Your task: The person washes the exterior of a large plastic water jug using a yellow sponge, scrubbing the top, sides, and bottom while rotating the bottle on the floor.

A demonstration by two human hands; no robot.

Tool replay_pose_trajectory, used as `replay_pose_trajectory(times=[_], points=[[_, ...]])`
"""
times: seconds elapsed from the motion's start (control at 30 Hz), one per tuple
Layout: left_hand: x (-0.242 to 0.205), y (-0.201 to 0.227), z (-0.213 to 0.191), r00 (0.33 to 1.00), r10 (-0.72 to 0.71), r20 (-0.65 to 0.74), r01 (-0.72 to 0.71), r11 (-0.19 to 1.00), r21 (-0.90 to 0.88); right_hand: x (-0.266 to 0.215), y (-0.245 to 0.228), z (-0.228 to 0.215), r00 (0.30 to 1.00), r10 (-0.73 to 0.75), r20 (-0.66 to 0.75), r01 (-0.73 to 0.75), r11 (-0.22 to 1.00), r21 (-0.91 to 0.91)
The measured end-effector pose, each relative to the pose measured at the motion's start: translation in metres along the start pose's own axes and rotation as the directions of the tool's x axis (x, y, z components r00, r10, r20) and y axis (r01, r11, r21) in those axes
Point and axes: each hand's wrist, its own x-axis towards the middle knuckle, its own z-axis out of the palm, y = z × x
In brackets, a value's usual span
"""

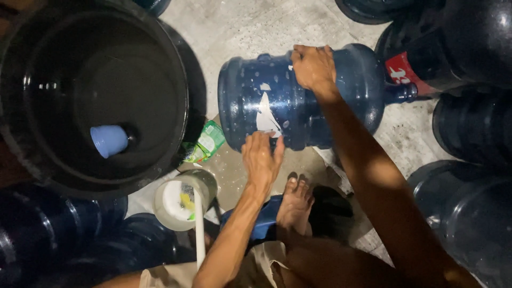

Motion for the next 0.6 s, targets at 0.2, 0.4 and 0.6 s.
replay_pose_trajectory(times=[0.2, 0.4, 0.6], points=[[-0.004, 0.007, 0.02, 0.994, -0.101, -0.048, 0.103, 0.994, 0.029, -0.001, -0.005, -0.002, 1.0, 0.023, -0.001, -0.023, 0.999, 0.038], [0.0, 0.015, 0.023, 0.981, -0.175, -0.085, 0.174, 0.985, -0.02, -0.003, -0.007, -0.004, 1.0, 0.024, 0.005, -0.024, 0.999, 0.046], [0.01, 0.024, 0.023, 0.966, -0.188, -0.177, 0.189, 0.982, -0.012, -0.001, -0.005, -0.001, 1.0, 0.03, 0.011, -0.03, 0.999, 0.026]])
